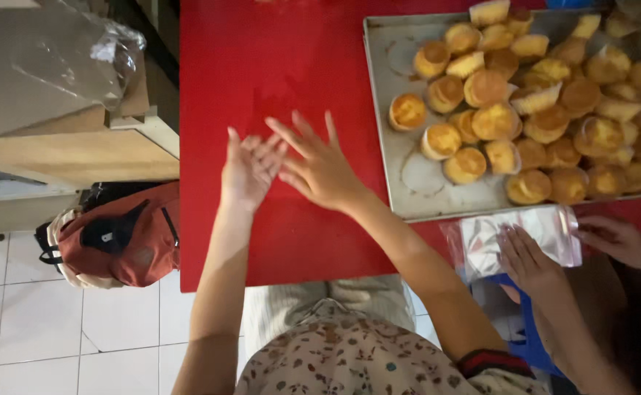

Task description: The person picks up muffins from a metal tray and places them into individual plastic bags, then seals the bags by hand.

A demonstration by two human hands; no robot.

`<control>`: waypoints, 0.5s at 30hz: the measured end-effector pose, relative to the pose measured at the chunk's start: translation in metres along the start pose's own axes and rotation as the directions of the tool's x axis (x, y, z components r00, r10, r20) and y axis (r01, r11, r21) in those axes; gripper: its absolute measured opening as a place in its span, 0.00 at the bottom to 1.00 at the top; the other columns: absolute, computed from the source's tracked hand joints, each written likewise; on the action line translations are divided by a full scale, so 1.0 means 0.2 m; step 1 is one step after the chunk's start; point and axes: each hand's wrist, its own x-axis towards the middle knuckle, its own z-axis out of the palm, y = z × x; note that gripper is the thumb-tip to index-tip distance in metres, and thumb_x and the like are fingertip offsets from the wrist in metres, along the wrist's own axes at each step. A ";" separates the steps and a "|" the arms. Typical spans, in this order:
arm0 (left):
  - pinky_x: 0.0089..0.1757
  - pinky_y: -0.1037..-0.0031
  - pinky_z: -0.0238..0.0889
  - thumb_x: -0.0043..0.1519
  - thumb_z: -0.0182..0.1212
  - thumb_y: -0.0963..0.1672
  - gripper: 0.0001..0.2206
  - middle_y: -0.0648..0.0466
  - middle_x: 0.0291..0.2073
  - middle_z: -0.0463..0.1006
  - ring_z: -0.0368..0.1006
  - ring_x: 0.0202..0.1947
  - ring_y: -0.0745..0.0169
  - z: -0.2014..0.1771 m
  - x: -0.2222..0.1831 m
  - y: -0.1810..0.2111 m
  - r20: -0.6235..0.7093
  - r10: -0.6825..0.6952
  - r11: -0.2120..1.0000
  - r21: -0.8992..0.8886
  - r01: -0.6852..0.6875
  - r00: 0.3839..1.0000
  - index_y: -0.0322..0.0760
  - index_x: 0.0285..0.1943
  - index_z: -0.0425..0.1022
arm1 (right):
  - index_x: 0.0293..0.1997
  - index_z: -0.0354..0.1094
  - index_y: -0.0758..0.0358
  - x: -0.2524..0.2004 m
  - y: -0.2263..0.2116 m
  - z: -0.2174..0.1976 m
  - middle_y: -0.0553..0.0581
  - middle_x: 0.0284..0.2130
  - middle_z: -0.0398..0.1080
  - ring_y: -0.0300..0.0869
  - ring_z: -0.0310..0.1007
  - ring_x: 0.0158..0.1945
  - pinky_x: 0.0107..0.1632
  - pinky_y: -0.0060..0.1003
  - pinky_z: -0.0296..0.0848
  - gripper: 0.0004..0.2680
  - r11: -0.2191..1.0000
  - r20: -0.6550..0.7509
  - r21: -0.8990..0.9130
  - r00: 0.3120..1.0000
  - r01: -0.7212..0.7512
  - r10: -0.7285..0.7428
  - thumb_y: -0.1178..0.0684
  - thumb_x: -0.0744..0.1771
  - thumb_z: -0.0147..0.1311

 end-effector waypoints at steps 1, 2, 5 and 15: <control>0.30 0.71 0.69 0.62 0.38 0.55 0.21 0.51 0.31 0.65 0.72 0.31 0.52 -0.10 -0.02 -0.09 -0.096 0.136 0.987 0.101 -0.127 0.986 0.35 0.44 0.66 | 0.56 0.62 0.47 -0.10 -0.06 -0.04 0.52 0.61 0.52 0.53 0.43 0.66 0.61 0.66 0.34 0.13 0.987 0.034 0.162 0.999 -0.018 0.013 0.45 0.67 0.42; 0.24 0.78 0.68 0.66 0.41 0.50 0.15 0.61 0.14 0.58 0.72 0.18 0.56 -0.20 -0.05 -0.18 -0.181 0.277 0.949 0.208 -0.239 0.944 0.37 0.32 0.65 | 0.51 0.66 0.49 -0.20 -0.12 -0.09 0.55 0.57 0.60 0.52 0.51 0.64 0.61 0.64 0.41 0.11 0.946 0.074 0.322 0.997 -0.041 0.018 0.45 0.66 0.44; 0.31 0.78 0.68 0.66 0.41 0.40 0.05 0.60 0.21 0.58 0.65 0.21 0.71 -0.24 -0.27 -0.33 -0.209 0.373 0.875 0.404 -0.267 0.904 0.43 0.48 0.59 | 0.32 0.74 0.61 -0.63 -0.18 -0.10 0.56 0.35 0.74 0.49 0.72 0.45 0.55 0.47 0.65 0.06 0.796 -0.061 0.574 0.960 -0.191 0.274 0.54 0.64 0.51; 0.52 0.63 0.59 0.50 0.50 0.35 0.18 0.45 0.45 0.70 0.66 0.49 0.49 0.29 -0.63 -1.14 0.564 0.252 0.114 0.790 -0.603 0.786 0.37 0.50 0.67 | 0.38 0.62 0.63 -1.41 0.01 -0.89 0.66 0.43 0.69 0.51 0.74 0.45 0.43 0.39 0.78 0.04 0.049 0.024 0.856 0.134 -0.515 0.991 0.55 0.68 0.43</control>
